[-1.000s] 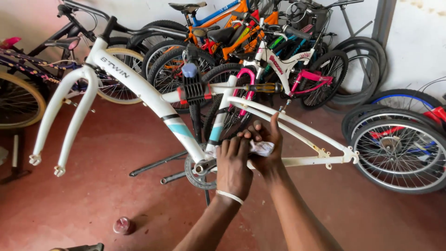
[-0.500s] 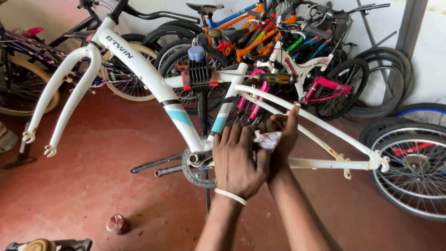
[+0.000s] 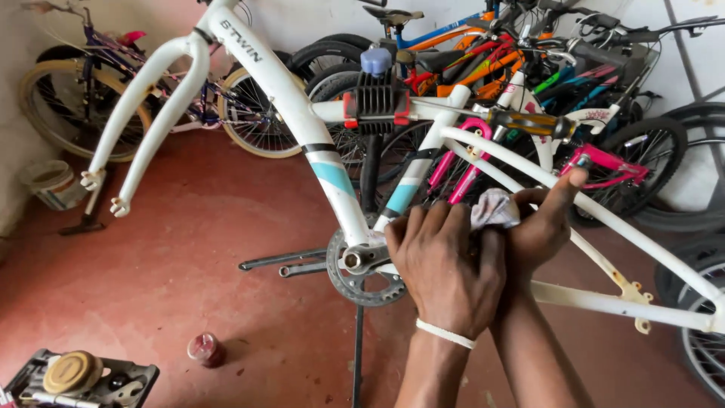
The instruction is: Repairing a bicycle frame by cleaning and adjusting the bottom bracket area using a wrench, hammer, and cloth
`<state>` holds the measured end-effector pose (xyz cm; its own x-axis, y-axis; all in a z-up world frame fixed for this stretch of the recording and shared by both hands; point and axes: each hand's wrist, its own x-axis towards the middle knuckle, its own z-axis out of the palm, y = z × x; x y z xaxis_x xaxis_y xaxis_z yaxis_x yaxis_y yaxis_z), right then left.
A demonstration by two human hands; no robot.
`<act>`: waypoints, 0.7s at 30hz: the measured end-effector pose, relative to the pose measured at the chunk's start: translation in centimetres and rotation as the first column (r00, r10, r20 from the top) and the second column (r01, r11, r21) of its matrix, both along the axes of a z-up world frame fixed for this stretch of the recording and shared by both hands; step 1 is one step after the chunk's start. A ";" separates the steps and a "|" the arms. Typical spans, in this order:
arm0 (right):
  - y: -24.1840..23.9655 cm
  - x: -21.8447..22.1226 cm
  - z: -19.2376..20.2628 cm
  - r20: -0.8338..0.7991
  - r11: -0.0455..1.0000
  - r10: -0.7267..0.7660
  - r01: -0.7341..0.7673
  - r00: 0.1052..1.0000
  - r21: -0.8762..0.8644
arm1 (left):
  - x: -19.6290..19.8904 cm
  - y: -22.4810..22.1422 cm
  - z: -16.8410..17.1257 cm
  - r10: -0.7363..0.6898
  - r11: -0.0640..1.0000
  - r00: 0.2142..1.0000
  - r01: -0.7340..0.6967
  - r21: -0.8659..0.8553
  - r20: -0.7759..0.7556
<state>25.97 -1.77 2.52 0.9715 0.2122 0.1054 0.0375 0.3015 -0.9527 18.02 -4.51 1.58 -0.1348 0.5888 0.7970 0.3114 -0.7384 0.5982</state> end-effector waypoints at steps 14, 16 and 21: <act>0.5 -1.1 -0.2 0.058 0.967 0.050 -0.063 0.997 0.246 | -3.5 -0.9 2.1 -0.009 0.999 0.980 -0.001 -0.053 -0.198; 0.1 -0.6 -0.6 0.023 0.970 0.031 -0.035 0.999 0.241 | -3.2 -1.2 2.0 -0.055 0.995 0.972 0.033 -0.098 -0.230; -1.1 -0.4 -0.9 -0.111 0.955 0.097 -0.061 0.989 0.290 | -3.4 -1.7 2.9 -0.158 0.981 0.946 0.117 -0.156 -0.282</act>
<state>25.56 -2.84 1.61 0.9620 0.2679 0.0536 -0.1096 0.5584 -0.8223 14.59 -6.21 4.50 0.1819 0.6901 0.7005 0.3885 -0.7048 0.5935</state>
